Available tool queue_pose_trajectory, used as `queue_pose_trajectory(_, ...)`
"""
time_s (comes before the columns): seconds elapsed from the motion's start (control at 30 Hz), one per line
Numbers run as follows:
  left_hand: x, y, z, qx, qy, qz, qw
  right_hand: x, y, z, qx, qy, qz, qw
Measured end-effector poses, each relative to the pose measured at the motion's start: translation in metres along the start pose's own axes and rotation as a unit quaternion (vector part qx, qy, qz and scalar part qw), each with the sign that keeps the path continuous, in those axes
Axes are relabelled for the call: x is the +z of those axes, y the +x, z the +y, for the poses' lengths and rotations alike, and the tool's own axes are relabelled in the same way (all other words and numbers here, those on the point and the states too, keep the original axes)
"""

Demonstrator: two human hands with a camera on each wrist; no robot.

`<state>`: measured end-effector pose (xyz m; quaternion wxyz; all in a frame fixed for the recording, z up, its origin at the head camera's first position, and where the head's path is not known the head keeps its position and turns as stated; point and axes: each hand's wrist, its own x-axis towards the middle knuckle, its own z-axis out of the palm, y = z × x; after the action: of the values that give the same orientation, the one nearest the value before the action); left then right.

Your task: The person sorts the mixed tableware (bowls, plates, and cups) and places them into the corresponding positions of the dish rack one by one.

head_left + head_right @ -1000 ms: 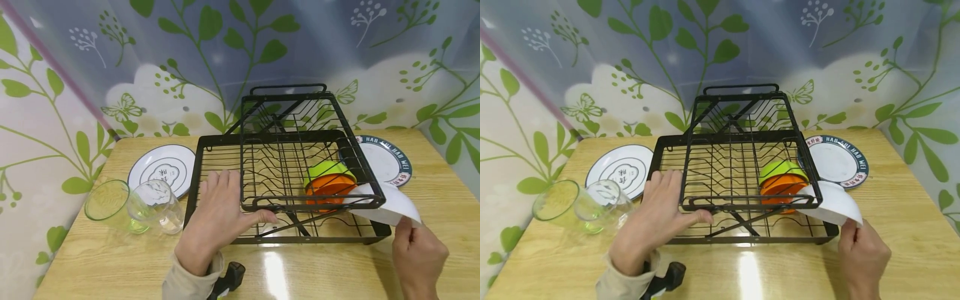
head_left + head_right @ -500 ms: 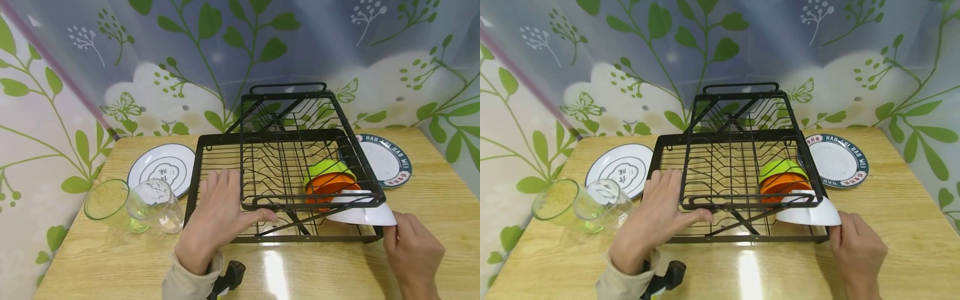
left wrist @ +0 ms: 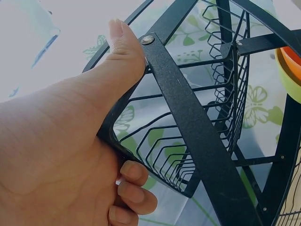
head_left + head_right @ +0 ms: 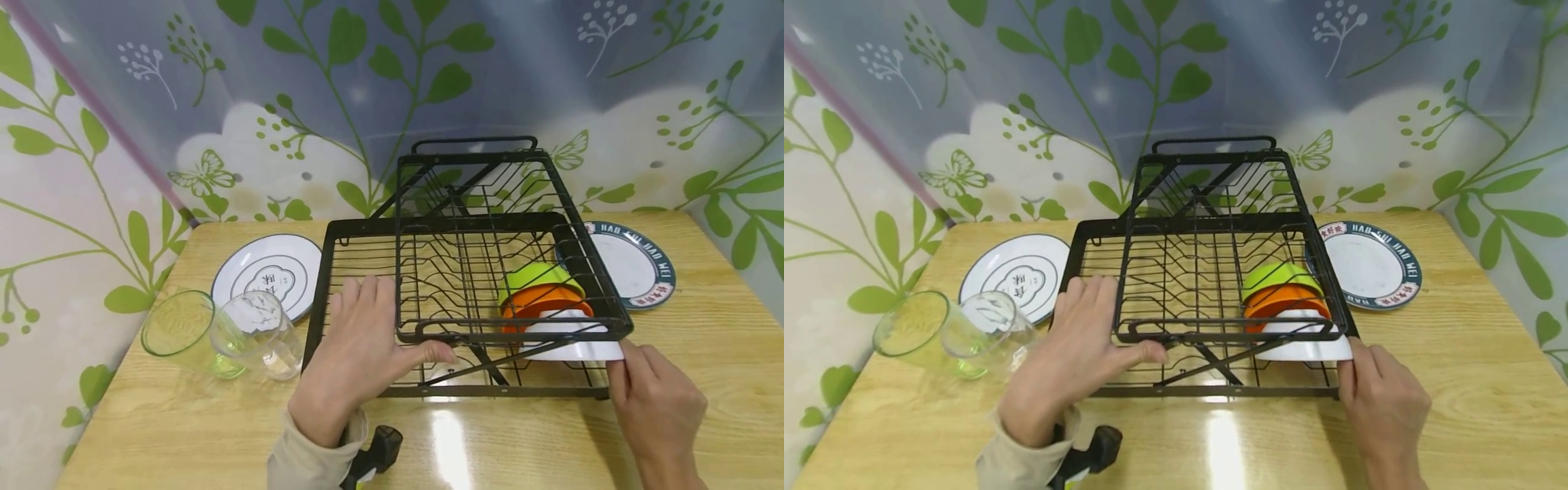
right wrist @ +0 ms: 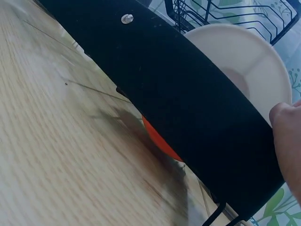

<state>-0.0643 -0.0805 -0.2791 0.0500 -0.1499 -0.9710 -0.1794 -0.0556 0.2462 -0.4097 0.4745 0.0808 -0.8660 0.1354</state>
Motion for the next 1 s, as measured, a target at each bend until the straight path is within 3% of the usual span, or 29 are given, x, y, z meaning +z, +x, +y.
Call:
queue_pose_trajectory(0.13,-0.001,0.000,0.001,-0.003,0.002,0.001,1.0000,-0.001,0.001,-0.001,0.004,0.005,-0.011,0.9999)
queue_pose_trajectory(0.33,-0.002,-0.001,0.002,-0.017,0.004,-0.001,0.9998,-0.006,0.003,-0.002,0.012,0.000,-0.064,0.9979)
queue_pose_trajectory(0.8,-0.001,-0.001,0.003,-0.009,0.030,0.003,0.9995,-0.009,0.009,-0.003,0.054,0.004,-0.151,0.9871)
queue_pose_trajectory(1.0,-0.002,0.000,0.004,-0.009,0.038,0.005,0.9992,-0.010,0.012,-0.003,0.060,0.011,-0.169,0.9837)
